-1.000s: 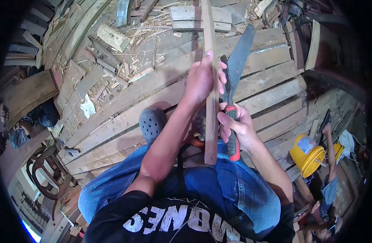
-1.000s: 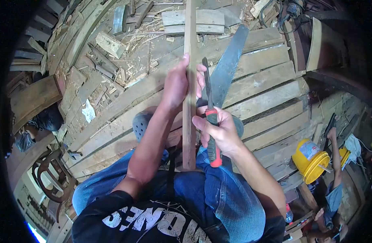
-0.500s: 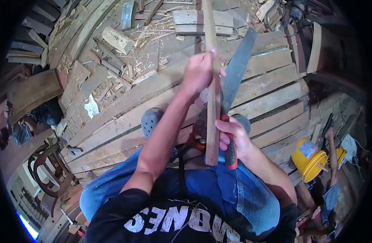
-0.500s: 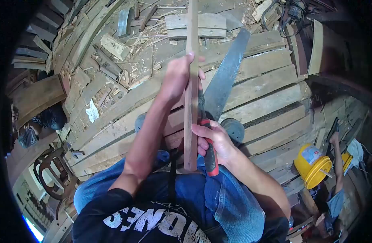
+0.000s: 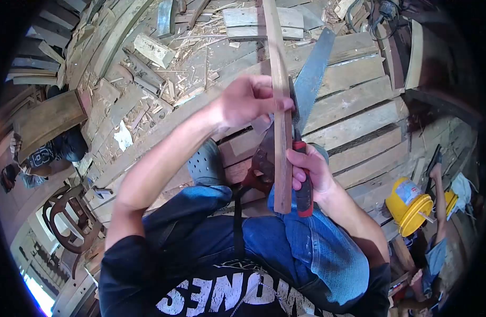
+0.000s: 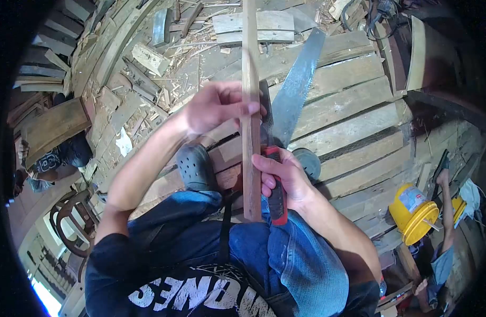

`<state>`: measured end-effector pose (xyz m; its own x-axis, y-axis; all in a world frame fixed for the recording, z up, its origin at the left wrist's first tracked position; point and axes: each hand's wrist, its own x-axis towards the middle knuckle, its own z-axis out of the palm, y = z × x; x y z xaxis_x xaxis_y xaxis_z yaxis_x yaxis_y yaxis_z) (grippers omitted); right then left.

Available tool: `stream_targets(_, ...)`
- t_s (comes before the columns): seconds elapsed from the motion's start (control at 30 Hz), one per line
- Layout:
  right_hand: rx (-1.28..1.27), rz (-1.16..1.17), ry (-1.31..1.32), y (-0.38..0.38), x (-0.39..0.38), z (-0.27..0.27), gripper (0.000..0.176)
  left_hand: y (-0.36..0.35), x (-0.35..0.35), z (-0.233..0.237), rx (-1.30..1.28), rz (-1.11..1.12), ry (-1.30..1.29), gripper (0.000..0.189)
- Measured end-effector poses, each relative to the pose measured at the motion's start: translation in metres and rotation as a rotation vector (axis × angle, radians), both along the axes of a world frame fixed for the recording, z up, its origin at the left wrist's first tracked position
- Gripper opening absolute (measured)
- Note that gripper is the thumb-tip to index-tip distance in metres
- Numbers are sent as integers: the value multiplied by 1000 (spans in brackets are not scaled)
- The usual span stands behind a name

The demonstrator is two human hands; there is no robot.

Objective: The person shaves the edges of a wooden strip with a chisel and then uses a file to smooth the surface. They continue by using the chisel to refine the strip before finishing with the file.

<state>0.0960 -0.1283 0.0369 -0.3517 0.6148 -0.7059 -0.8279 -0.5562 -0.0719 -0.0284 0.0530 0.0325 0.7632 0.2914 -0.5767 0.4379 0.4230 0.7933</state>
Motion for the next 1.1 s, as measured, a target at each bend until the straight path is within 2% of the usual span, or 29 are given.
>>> stream_targets(0.13,12,-32,19,2,-3,1,12,-18,-10,10,-172,-1,75,29)
stream_targets(0.27,99,-31,10,3,-7,4,13,-30,-17,21,-214,30,-1,25)
stream_targets(0.4,154,45,-77,6,-8,12,15,-17,-22,29,-149,-58,5,25)
stream_targets(0.53,227,159,-636,13,-5,34,25,-23,-32,21,-177,6,-7,31)
stream_targets(0.6,209,224,-783,18,5,52,31,-31,-39,23,-240,162,-13,40)
stream_targets(0.63,191,244,-867,19,9,62,31,-32,-39,31,-250,153,44,34)
stream_targets(0.67,181,253,-954,23,12,70,31,-40,-42,19,-233,206,92,33)
stream_targets(0.7,196,248,-973,28,17,77,31,-38,-43,20,-272,178,11,32)
stream_targets(0.73,196,345,-1114,33,22,81,32,-35,-44,19,-312,141,-70,32)
stream_targets(0.77,186,442,-1258,38,24,84,34,-37,-44,19,-354,214,-80,33)
stream_targets(0.8,188,430,-1282,45,23,85,34,-35,-43,14,-344,201,-100,33)
stream_targets(0.87,76,434,-1176,62,21,82,38,-33,-45,1,-512,337,-209,35)
stream_targets(0.93,69,414,-1135,76,8,67,38,-33,-43,-5,-435,380,-272,41)
stream_targets(1.0,158,262,-1170,90,-11,51,33,-27,-43,-6,-545,468,-269,46)
stream_targets(1.03,204,235,-1282,97,-22,47,27,-25,-42,-4,-557,507,-239,52)
stream_targets(1.07,153,164,-1266,103,-31,42,24,-22,-43,-6,-561,519,-249,52)
stream_targets(1.1,111,195,-1276,106,-36,41,24,-18,-43,-8,-535,542,-237,54)
